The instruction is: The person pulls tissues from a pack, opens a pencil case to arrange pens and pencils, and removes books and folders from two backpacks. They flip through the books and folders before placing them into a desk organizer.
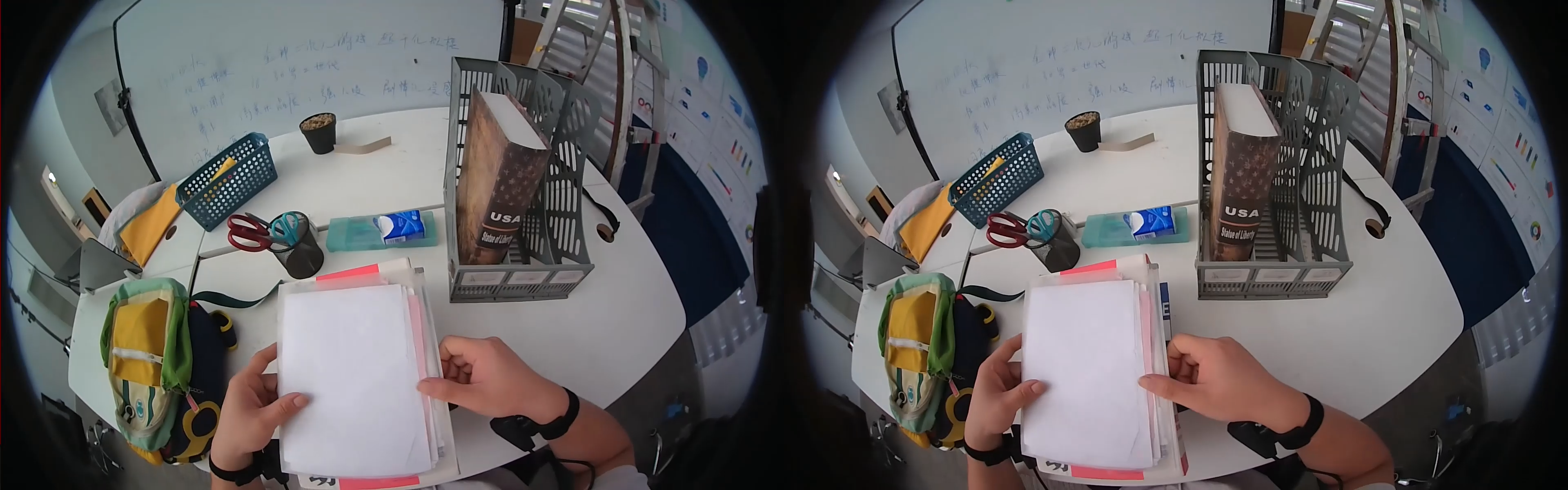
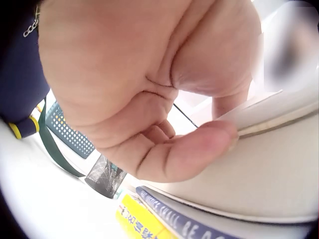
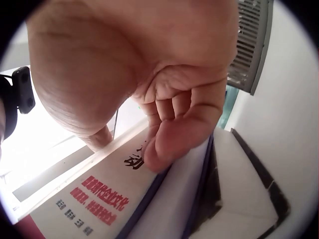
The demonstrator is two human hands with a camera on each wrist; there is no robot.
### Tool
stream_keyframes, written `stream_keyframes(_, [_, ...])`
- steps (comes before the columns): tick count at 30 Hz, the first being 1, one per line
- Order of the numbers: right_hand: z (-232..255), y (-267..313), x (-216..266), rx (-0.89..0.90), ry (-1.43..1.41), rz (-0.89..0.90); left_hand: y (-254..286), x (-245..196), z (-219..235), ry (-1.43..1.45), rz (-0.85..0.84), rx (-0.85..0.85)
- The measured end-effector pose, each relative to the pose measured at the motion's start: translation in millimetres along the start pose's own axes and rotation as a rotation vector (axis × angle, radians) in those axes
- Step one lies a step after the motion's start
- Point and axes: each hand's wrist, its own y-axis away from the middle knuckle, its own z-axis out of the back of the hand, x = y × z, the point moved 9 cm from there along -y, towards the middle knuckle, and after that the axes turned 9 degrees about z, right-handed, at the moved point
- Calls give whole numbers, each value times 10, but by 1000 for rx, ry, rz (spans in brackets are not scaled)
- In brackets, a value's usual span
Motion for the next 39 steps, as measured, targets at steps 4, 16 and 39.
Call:
stream_keyframes(4, [22,-12,76,-7,40,62,75,-71,1,48,-113,-23])
stream_keyframes(16, [114,22,226,-27,-198,292,-51,58,94,102,-204,-106])
stream_keyframes(39, [1151,1112,100,-746,-511,538,323,-83,891,-87,-337,-505])
